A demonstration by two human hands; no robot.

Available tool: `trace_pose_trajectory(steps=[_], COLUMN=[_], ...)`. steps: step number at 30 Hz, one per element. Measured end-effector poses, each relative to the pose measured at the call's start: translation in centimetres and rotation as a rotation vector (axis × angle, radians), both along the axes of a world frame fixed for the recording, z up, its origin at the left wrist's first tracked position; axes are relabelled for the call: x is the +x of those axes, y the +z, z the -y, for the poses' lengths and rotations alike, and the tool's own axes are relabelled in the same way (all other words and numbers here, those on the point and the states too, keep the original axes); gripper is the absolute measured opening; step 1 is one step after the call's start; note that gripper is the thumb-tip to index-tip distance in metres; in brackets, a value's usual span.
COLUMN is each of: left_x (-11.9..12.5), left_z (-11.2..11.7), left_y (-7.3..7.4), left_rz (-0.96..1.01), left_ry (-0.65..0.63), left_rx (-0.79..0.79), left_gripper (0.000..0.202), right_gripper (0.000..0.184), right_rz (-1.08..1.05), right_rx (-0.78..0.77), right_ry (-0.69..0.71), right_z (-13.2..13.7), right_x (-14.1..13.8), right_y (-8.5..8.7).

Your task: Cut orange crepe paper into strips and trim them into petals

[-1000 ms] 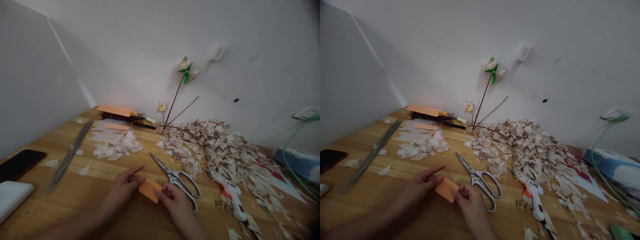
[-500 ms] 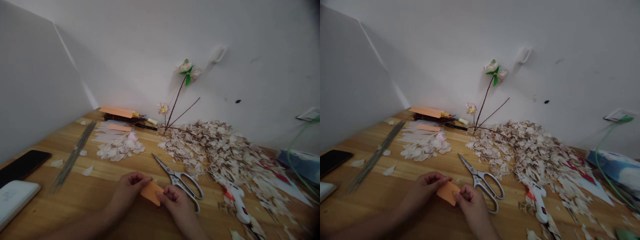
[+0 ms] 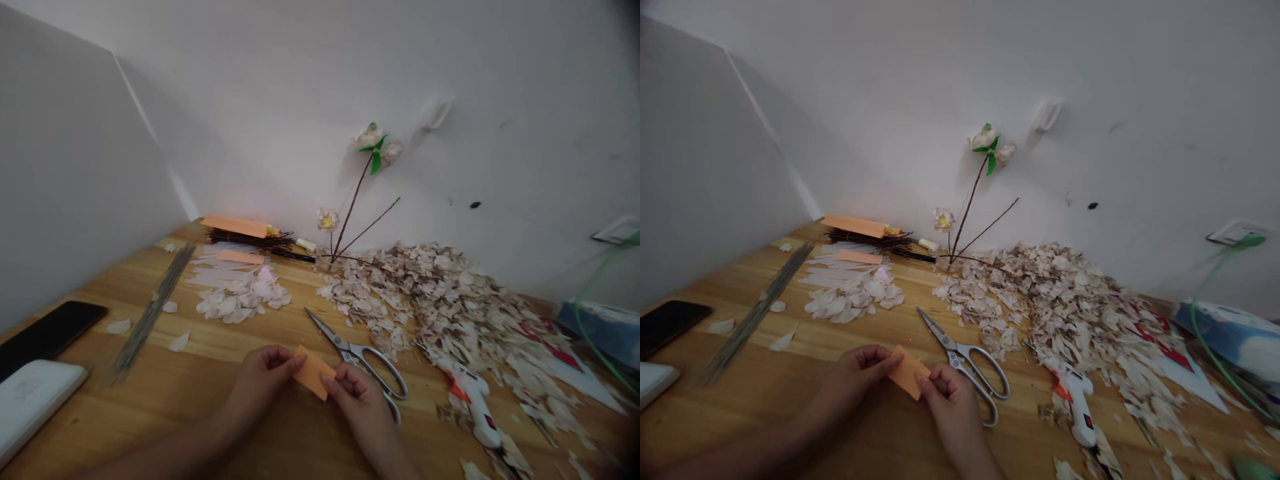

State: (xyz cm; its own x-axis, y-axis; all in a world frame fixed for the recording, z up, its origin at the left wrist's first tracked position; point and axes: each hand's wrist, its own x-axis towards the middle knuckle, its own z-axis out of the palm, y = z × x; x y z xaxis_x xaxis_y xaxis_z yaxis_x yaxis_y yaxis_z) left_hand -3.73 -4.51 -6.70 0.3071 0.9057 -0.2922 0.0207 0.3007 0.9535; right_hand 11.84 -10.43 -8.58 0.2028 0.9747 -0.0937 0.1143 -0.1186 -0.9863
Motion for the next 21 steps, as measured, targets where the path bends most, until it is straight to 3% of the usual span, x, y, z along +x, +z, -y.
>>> trace_pose_trajectory(steps=[8, 12, 21], left_x=[0.05, 0.24, 0.0], left_z=[-0.28, -0.13, -0.08], left_y=[0.25, -0.08, 0.21], left_rz=[0.002, 0.047, 0.177], left_ry=[0.025, -0.045, -0.078], left_rx=[0.038, -0.012, -0.023], left_gripper=[0.024, 0.024, 0.023], right_gripper=[0.033, 0.037, 0.036], right_rz=[0.063, 0.061, 0.036], right_rx=[0.046, 0.063, 0.079], right_ry=[-0.018, -0.063, -0.094], right_z=[0.2, 0.23, 0.27], right_x=[0.07, 0.18, 0.66], right_y=[0.79, 1.0, 0.12])
